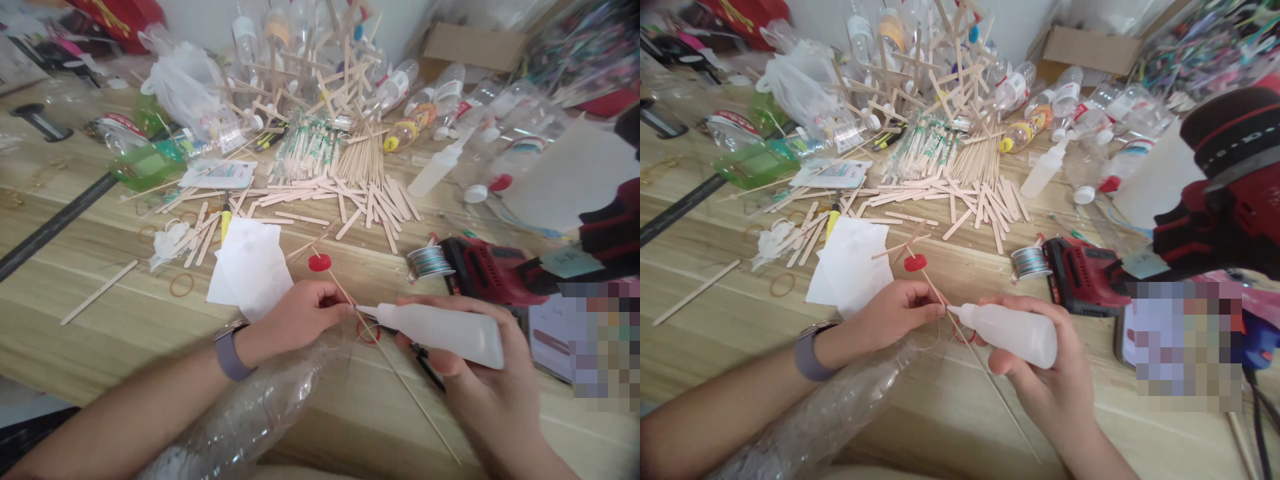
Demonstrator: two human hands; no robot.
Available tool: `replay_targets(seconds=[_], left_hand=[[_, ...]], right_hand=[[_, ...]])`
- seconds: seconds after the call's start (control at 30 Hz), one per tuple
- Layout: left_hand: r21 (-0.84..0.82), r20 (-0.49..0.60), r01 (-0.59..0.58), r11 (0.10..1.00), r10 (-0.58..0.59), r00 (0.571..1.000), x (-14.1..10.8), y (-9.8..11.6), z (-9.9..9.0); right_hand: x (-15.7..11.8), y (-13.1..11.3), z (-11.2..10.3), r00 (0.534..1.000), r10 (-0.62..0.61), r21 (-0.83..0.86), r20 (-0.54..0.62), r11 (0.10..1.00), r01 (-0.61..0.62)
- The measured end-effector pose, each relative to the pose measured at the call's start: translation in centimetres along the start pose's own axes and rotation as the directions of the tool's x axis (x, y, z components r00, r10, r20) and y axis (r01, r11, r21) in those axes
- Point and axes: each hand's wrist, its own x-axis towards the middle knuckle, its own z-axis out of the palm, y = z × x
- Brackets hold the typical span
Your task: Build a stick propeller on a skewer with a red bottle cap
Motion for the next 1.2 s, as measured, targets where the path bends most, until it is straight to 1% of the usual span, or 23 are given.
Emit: replay_targets(seconds=[0.2, 0.57, 0.77, 0.87, 1.07, 1.2], left_hand=[[0.072, 0.021, -0.007, 0.997, 0.006, 1.0, 0.1, 0.2, -0.1], [0.128, 0.061, 0.005, 0.992, -0.013, 0.998, 0.1, 0.3, -0.3], [0.153, 0.057, -0.017, 0.988, 0.008, 0.998, 0.1, 0.6, -0.2], [0.162, 0.055, -0.015, 0.987, 0.006, 0.998, 0.1, 0.7, -0.2], [0.107, 0.052, -0.036, 0.994, 0.031, 0.998, 0.1, 0.5, -0.2], [0.083, 0.053, -0.031, 0.996, 0.026, 0.998, 0.1, 0.3, -0.2]], right_hand=[[0.0, -0.1, 0.0, 0.999, 0.034, -0.004, -0.006, 0.999, -0.034], [-0.1, -0.2, 0.0, 0.999, 0.05, -0.012, -0.003, 0.999, -0.05], [-0.2, 0.6, -0.6, 0.999, -0.041, -0.133, 0.0, 0.99, 0.041], [-0.4, 0.7, -0.6, 0.997, -0.072, -0.153, 0.002, 0.986, 0.071], [-0.6, 0.6, -0.6, 0.994, -0.107, -0.169, -0.011, 0.98, 0.104], [-0.6, 0.9, -0.9, 0.984, -0.176, -0.228, 0.007, 0.958, 0.173]])
